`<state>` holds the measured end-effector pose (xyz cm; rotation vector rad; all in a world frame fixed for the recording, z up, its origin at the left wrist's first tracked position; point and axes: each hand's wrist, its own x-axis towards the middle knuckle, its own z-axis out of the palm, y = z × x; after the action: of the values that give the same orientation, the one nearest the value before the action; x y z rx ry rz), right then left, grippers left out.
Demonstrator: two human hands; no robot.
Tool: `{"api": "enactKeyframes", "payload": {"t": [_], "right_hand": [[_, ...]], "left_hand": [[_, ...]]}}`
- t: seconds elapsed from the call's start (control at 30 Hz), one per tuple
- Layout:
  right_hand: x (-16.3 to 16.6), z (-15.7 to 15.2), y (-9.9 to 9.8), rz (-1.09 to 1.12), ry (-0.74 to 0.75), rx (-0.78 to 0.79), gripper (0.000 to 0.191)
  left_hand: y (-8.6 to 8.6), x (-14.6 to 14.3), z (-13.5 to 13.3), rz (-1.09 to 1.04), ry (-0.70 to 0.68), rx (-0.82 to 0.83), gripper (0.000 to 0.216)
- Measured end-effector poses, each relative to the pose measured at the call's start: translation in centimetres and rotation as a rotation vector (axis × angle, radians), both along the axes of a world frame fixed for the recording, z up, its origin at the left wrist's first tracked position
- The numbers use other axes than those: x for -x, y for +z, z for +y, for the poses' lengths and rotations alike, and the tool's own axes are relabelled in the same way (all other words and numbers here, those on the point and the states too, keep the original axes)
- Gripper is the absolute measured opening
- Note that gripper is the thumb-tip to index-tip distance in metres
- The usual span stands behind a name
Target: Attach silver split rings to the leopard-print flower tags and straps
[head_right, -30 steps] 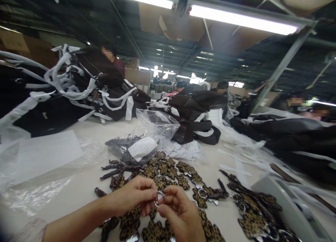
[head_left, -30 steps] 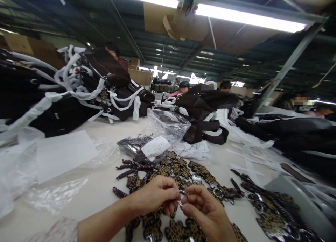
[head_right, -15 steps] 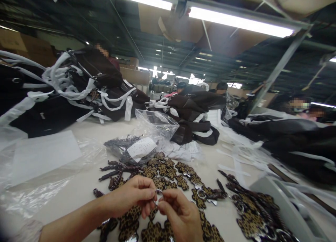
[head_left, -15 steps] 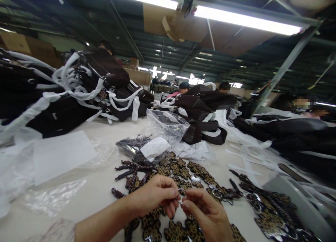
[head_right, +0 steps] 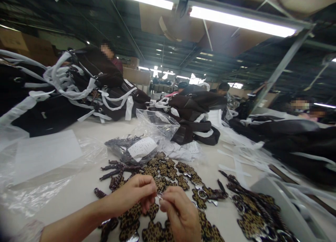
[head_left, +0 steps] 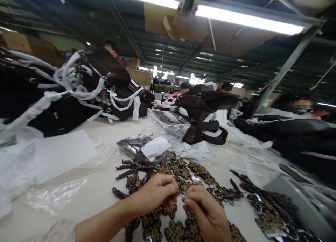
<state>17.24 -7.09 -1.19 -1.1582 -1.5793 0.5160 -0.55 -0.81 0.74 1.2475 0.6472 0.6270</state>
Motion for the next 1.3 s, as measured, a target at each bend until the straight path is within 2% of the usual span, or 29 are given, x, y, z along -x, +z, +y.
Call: {"api": "enactKeyframes", "payload": {"t": [0.07,0.13,0.2,0.27,0.33,0.47,0.63,0.77,1.03,1.2,1.3], "right_hand": [[0.4,-0.2,0.0,0.17,-0.03,0.105,0.021],[0.9,-0.4,-0.1,0.35,-0.064,0.223,0.023],[1.3,-0.4,-0.1,0.483,-0.094,0.283,0.027],[1.5,-0.4,0.0,0.535,-0.107,0.28,0.03],[1.6,-0.3,0.0,0.527,-0.111,0.271,0.03],[1.7,-0.3,-0.1,0.516,-0.089,0.26,0.027],[2.3,-0.5,0.1,0.656,0.023,0.243,0.034],[2.5,-0.6,0.3,0.687,0.032,0.283,0.032],[2.2,-0.5,-0.2,0.659,0.01,0.259,0.032],[1.8,-0.5,-0.4,0.603,0.105,0.29,0.038],[1.4,-0.5,-0.5,0.527,0.167,0.327,0.032]], "left_hand": [[0.1,-0.1,-0.3,-0.016,0.055,-0.155,0.014],[0.2,-0.2,-0.5,-0.012,0.052,-0.237,0.012],[0.3,-0.3,-0.7,0.025,0.023,-0.206,0.007],[0.5,-0.3,-0.8,0.024,-0.009,-0.098,0.01],[0.8,-0.3,-0.9,-0.006,-0.035,-0.021,0.013],[0.6,-0.5,-0.9,-0.014,-0.009,0.015,0.019],[-0.1,-0.5,-0.5,-0.103,0.024,0.116,0.032],[0.1,-0.3,-0.4,-0.127,0.013,0.153,0.034],[0.3,-0.3,-0.5,-0.14,-0.005,0.195,0.035],[0.2,0.0,-0.2,-0.125,-0.063,0.164,0.033],[0.2,0.2,-0.2,-0.076,-0.114,0.126,0.03]]}}
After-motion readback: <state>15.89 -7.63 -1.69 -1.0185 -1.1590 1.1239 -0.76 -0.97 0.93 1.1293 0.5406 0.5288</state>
